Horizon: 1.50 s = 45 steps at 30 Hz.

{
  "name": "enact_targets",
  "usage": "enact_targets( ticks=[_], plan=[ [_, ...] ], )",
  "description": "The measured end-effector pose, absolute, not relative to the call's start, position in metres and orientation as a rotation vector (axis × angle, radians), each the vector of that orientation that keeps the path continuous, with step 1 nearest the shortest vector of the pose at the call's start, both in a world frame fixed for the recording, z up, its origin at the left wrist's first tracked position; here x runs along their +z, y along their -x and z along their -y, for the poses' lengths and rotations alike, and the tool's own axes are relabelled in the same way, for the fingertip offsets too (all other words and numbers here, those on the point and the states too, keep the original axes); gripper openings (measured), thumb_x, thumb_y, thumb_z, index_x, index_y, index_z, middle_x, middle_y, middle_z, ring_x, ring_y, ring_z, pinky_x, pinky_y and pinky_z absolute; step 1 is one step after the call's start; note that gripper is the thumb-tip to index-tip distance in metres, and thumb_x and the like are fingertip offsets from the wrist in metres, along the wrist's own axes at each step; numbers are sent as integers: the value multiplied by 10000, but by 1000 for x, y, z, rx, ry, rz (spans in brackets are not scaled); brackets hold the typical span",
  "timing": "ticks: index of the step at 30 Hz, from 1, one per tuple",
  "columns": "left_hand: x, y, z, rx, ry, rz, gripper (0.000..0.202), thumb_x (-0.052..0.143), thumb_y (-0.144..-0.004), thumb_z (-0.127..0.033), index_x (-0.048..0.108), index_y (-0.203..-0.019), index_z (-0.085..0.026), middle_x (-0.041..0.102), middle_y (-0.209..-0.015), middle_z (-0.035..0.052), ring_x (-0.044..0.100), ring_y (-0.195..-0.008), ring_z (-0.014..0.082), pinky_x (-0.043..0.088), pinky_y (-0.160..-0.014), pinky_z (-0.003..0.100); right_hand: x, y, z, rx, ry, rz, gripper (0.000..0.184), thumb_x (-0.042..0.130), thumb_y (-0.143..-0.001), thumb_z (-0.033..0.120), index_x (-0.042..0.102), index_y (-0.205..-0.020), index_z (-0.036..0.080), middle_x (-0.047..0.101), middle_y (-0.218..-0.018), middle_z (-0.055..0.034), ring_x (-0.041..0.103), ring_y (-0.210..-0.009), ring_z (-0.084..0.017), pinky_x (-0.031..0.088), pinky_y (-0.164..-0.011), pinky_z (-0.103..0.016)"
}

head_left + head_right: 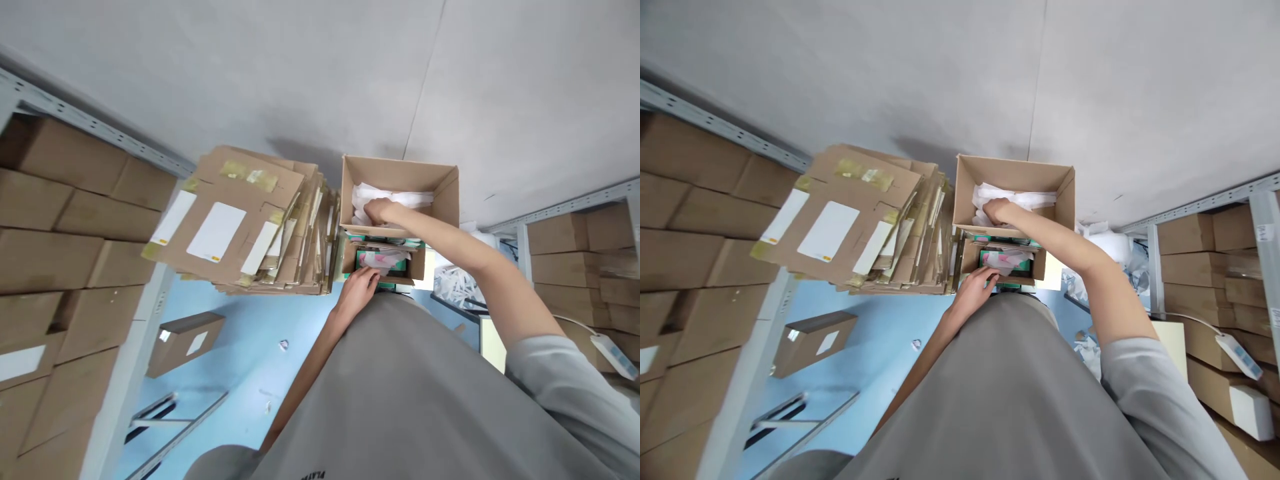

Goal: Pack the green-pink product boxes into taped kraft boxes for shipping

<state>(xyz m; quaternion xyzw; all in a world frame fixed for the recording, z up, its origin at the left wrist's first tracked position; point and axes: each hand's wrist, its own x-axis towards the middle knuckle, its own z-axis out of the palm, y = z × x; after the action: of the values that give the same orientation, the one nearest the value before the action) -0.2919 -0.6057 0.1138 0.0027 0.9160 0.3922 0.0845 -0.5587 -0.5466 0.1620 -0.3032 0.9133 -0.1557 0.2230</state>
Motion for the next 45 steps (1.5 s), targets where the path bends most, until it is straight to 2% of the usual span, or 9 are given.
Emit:
enact_targets(
  ticks=[5,12,16,20,23,26,30,35,45],
  plan=[
    [112,292,604,1205,-19,-2737,251,607,-1096,-182,818,-1208,-260,839,-1179,67,804,-1129,271,634,-1045,397,206,570,531,-60,901,-2340,109,905,-785,142,798,-798,160,831,-834,-118,836,-922,-329,625,-903,-397],
    [114,289,609,1224,-18,-2715,249,579,-1118,-208,801,-1216,-262,840,-1204,65,796,-1148,271,633,-1029,394,303,476,429,-863,998,-2862,176,618,-1076,252,775,-1154,233,803,-1068,-62,775,-952,-235,596,-890,-341],
    [112,290,609,1233,-28,-2702,259,576,-1116,-205,804,-1223,-263,845,-1256,70,797,-1182,276,631,-1056,405,266,400,401,-983,1095,-2798,196,611,-1113,241,798,-1161,276,799,-1174,-75,780,-1088,-236,617,-923,-332],
    [114,290,610,1150,-42,-2697,234,590,-1109,-218,815,-1162,-256,851,-1189,80,804,-1131,281,633,-1025,399,188,373,404,-531,852,-2563,248,643,-1076,180,836,-1202,272,810,-1269,-89,805,-1104,-253,622,-864,-314],
    [119,287,617,1099,-8,-2729,247,571,-1110,-226,815,-1107,-264,846,-1133,72,802,-1081,276,632,-980,383,159,364,393,-482,619,-2570,281,612,-1110,233,827,-1284,283,803,-1340,-94,807,-1114,-259,612,-870,-319],
    [125,286,628,1107,161,-2861,250,558,-1119,-274,804,-1158,-252,824,-1179,100,784,-1146,293,621,-1051,408,155,354,366,-576,245,-2806,306,555,-1147,363,806,-1276,245,806,-1282,-120,800,-1037,-272,595,-871,-352],
    [123,293,638,1157,475,-2991,399,593,-1095,-325,683,-1461,-196,671,-1542,195,642,-1486,362,525,-1272,509,148,346,338,-687,-242,-2878,449,605,-1082,588,777,-1206,192,833,-1185,-154,770,-886,-284,575,-854,-393],
    [102,300,642,1232,541,-2829,606,665,-1042,-366,544,-1612,-199,594,-1645,219,600,-1550,410,544,-1271,560,127,341,342,-1034,-403,-2600,523,630,-975,753,733,-958,240,858,-983,-109,766,-838,-275,560,-815,-363],
    [68,287,660,1316,550,-2610,526,733,-853,-240,722,-1379,-239,799,-1432,83,759,-1360,326,602,-1241,506,119,300,345,-1213,-501,-2579,299,622,-963,548,652,-859,269,792,-837,-45,757,-814,-253,554,-830,-338]
  ],
)
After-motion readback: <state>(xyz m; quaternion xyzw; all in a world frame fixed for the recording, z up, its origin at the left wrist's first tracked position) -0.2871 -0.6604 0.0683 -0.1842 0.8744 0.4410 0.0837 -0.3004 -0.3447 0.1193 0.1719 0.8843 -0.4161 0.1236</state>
